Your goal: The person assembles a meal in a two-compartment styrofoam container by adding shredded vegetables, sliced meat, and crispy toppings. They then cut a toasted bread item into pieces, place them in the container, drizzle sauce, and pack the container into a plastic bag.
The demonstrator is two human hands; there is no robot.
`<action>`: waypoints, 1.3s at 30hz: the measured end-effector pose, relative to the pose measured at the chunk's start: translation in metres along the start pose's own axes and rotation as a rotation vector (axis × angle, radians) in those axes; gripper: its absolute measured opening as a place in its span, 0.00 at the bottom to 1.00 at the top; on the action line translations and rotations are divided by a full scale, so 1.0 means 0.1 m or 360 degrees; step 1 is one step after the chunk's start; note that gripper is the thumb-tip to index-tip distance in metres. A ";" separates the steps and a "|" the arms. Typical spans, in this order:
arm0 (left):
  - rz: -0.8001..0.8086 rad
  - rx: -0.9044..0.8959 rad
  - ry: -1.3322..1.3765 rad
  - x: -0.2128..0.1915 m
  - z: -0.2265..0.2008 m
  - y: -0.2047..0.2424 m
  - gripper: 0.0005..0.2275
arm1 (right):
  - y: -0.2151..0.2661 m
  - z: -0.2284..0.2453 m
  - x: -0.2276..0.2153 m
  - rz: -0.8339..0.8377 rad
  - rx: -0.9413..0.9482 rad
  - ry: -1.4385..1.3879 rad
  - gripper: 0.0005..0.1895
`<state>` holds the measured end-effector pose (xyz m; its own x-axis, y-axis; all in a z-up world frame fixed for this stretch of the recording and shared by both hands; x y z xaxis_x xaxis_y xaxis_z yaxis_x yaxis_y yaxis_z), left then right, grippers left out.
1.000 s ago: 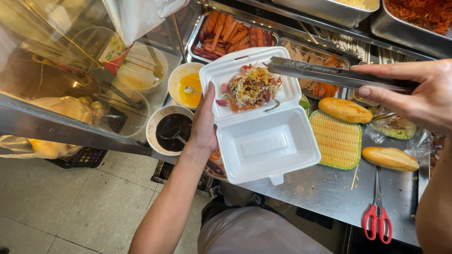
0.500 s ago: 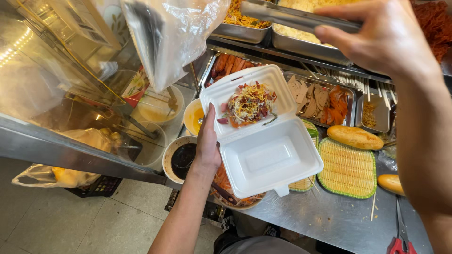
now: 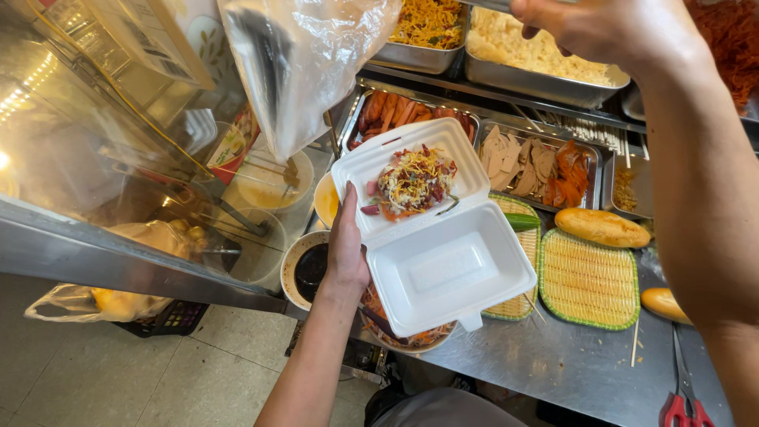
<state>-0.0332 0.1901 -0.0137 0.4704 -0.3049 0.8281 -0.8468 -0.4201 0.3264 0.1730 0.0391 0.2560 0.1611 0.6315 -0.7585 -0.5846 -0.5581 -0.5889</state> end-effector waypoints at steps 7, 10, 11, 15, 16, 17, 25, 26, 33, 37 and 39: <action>0.0060 -0.0076 -0.0073 0.10 0.23 -0.01 0.25 | 1.11 -0.13 -0.63 0.0122 0.0492 -0.0271 0.16; 0.0136 -0.0101 -0.0092 0.18 0.42 0.04 0.26 | 1.76 -0.24 -0.62 0.0413 0.0786 -0.0231 0.20; 0.0162 -0.0114 -0.0106 0.20 0.50 0.06 0.26 | 1.95 -0.27 -0.60 0.0442 0.0879 -0.0228 0.20; 0.0168 -0.0230 -0.0223 0.29 0.91 0.16 0.28 | 2.57 -0.36 -0.72 0.0373 0.0914 -0.0217 0.22; 0.0159 -0.0299 -0.0231 0.30 1.04 0.20 0.28 | 2.70 -0.39 -0.81 0.0314 0.0834 -0.0207 0.23; 0.0148 -0.0363 -0.0237 0.30 1.17 0.24 0.29 | 2.83 -0.44 -0.91 0.0271 0.0801 -0.0196 0.23; 0.0148 -0.0523 -0.0393 0.39 2.30 0.31 0.30 | 3.93 -1.45 -1.75 0.0047 0.1563 -0.0144 0.25; 0.0161 -0.0544 -0.0382 0.41 2.46 0.30 0.30 | 4.03 -1.61 -1.80 0.0053 0.1570 -0.0059 0.25; 0.0120 -0.0454 -0.0366 0.59 3.31 0.29 0.28 | 4.03 -2.46 -1.55 0.0013 0.0931 0.0638 0.21; 0.0024 -0.0453 -0.0365 0.57 3.42 0.30 0.28 | 3.62 -2.79 -0.93 0.0108 0.0858 0.0789 0.19; 0.0025 -0.0460 -0.0364 0.56 3.39 0.29 0.28 | 3.39 -2.96 -0.56 0.0220 0.0907 0.0840 0.17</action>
<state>0.0525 -0.1292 -0.1121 0.4724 -0.5063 0.7215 -0.8742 -0.1648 0.4568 0.2010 -0.3451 0.0164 0.3297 0.1580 -0.9308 -0.9214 -0.1608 -0.3537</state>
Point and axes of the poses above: each hand's wrist, its own y-axis away from the middle knuckle, its own x-axis out of the palm, z = x × y, the point moved 5 cm from there along -y, towards the middle knuckle, and after that the axes turned 12 degrees about -z, right-handed, at the moved point
